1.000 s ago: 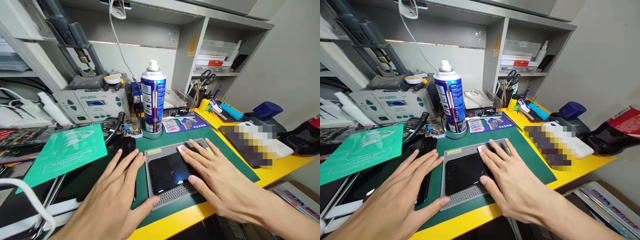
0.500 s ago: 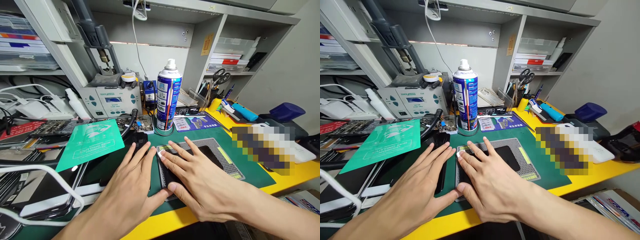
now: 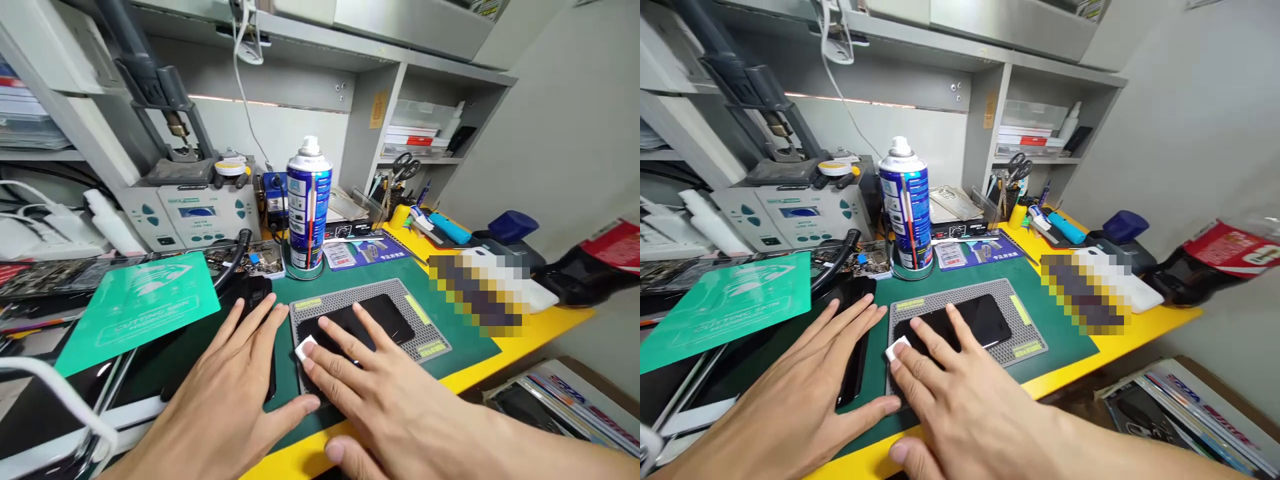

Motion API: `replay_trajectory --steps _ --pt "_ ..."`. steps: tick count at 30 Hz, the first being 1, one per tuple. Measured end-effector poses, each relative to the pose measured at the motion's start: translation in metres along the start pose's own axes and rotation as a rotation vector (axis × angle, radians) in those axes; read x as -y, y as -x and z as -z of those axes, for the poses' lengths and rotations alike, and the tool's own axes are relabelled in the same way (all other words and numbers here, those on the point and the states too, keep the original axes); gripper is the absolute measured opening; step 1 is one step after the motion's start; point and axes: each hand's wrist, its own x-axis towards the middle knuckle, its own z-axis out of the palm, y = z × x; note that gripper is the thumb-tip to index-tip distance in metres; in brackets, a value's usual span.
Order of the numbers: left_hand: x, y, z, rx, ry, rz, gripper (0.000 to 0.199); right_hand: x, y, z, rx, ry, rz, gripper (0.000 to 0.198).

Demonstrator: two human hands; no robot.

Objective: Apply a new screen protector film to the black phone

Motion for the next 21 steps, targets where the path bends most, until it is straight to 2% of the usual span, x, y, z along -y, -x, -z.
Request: replay_trajectory --steps 8,16,21 --pt "0.006 0.001 -0.013 -0.072 -0.022 -0.049 0.097 0.001 0.006 -0.05 -0.303 0.334 0.012 0.069" --pt "0.009 0.005 -0.022 -0.087 0.014 -0.036 0.1 0.006 0.01 -0.059 -0.372 0.55 -0.046 0.066" --pt "0.009 0.003 -0.021 -0.084 -0.02 -0.068 0.099 0.001 0.029 -0.056 -0.345 0.527 -0.094 0.072"
